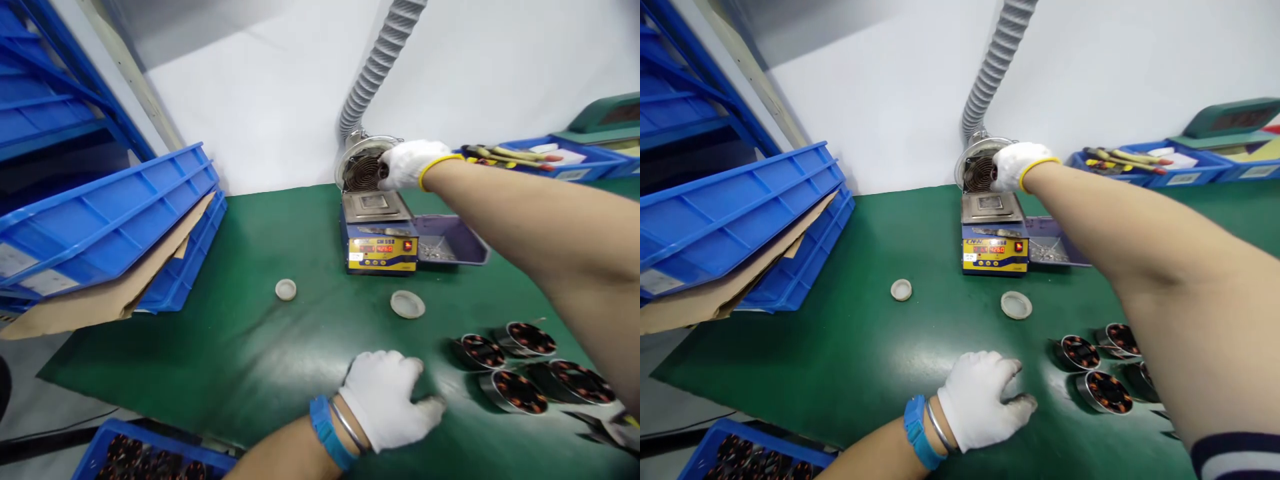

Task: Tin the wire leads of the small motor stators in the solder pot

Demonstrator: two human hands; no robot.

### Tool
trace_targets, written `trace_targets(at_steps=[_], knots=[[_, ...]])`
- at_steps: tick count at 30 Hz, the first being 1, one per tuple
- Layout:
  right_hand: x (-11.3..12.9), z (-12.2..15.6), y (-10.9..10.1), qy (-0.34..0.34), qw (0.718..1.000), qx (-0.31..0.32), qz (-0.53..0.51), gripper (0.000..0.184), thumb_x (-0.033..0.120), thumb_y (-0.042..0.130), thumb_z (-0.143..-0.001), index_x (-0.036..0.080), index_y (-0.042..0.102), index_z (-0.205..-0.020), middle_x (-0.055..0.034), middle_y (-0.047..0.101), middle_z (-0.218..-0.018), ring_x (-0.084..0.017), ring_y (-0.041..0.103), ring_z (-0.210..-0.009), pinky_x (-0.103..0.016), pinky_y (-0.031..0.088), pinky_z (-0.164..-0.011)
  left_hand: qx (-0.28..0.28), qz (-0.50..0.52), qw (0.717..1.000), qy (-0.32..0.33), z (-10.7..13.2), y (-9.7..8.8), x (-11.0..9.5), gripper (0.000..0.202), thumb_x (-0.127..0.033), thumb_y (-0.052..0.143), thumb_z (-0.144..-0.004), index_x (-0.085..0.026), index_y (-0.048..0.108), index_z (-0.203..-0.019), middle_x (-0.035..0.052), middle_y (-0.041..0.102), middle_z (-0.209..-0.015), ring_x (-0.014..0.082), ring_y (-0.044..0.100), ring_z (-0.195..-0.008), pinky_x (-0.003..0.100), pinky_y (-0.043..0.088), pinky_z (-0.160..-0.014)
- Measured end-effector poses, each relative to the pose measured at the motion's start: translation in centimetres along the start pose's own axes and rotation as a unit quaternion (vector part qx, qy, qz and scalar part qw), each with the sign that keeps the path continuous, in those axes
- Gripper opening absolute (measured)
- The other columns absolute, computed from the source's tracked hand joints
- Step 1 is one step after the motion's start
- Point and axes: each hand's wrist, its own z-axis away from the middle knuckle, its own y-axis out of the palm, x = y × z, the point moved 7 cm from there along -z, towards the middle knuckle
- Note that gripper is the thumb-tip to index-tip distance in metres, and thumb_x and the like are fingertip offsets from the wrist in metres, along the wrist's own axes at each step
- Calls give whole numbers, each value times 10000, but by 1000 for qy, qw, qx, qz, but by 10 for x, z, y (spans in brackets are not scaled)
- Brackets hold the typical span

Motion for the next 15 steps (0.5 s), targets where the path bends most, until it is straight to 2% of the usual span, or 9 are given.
trace_targets(at_steps=[2, 4, 7, 10, 13, 15], knots=[[-9, -4, -5, 34, 999, 1, -19, 892, 656, 284, -903, -127, 645, -1131, -279, 633, -1235, -324, 584, -1278, -309, 449, -943, 3, 5, 1000, 2, 1, 2, -1, 409, -598, 557, -890, -218, 672, -991, 70, 702, -857, 266, 692, -778, 354, 530, -649], [-12, -6, -4, 55, 998, -2, -43, 926, 715, 408, -838, -123, 624, -1168, -304, 617, -1263, -329, 597, -1262, -299, 463, -936, 5, 7, 1000, 3, 2, 3, 0, 426, -612, 552, -890, -221, 673, -1006, 68, 702, -862, 270, 695, -799, 362, 544, -672], [-8, -7, 9, 67, 994, 2, -81, 897, 687, 550, -794, -101, 610, -1218, -321, 590, -1321, -334, 574, -1299, -316, 459, -997, 23, 2, 1000, 1, 1, 5, 1, 455, -637, 535, -890, -218, 672, -1002, 70, 707, -861, 276, 705, -814, 359, 550, -671], [-4, -4, 20, 77, 990, 10, -115, 864, 651, 559, -808, -110, 602, -1214, -345, 559, -1351, -360, 540, -1341, -348, 440, -1037, 36, -11, 999, 1, 0, 3, 0, 455, -634, 522, -897, -214, 667, -1000, 73, 715, -872, 283, 713, -819, 358, 548, -663], [-7, -1, 16, 87, 984, 7, -154, 838, 638, 590, -780, -106, 615, -1165, -354, 551, -1352, -411, 515, -1349, -394, 427, -1042, 34, -17, 999, -1, 0, 0, -1, 427, -614, 539, -893, -216, 663, -986, 69, 715, -868, 279, 716, -814, 351, 541, -657], [-13, 2, 7, 89, 977, -3, -192, 800, 629, 599, -761, -113, 634, -1060, -348, 580, -1302, -436, 515, -1332, -395, 438, -1008, 28, -17, 999, -3, 0, -3, -1, 399, -598, 553, -890, -218, 658, -950, 63, 710, -852, 269, 712, -794, 340, 531, -644]])
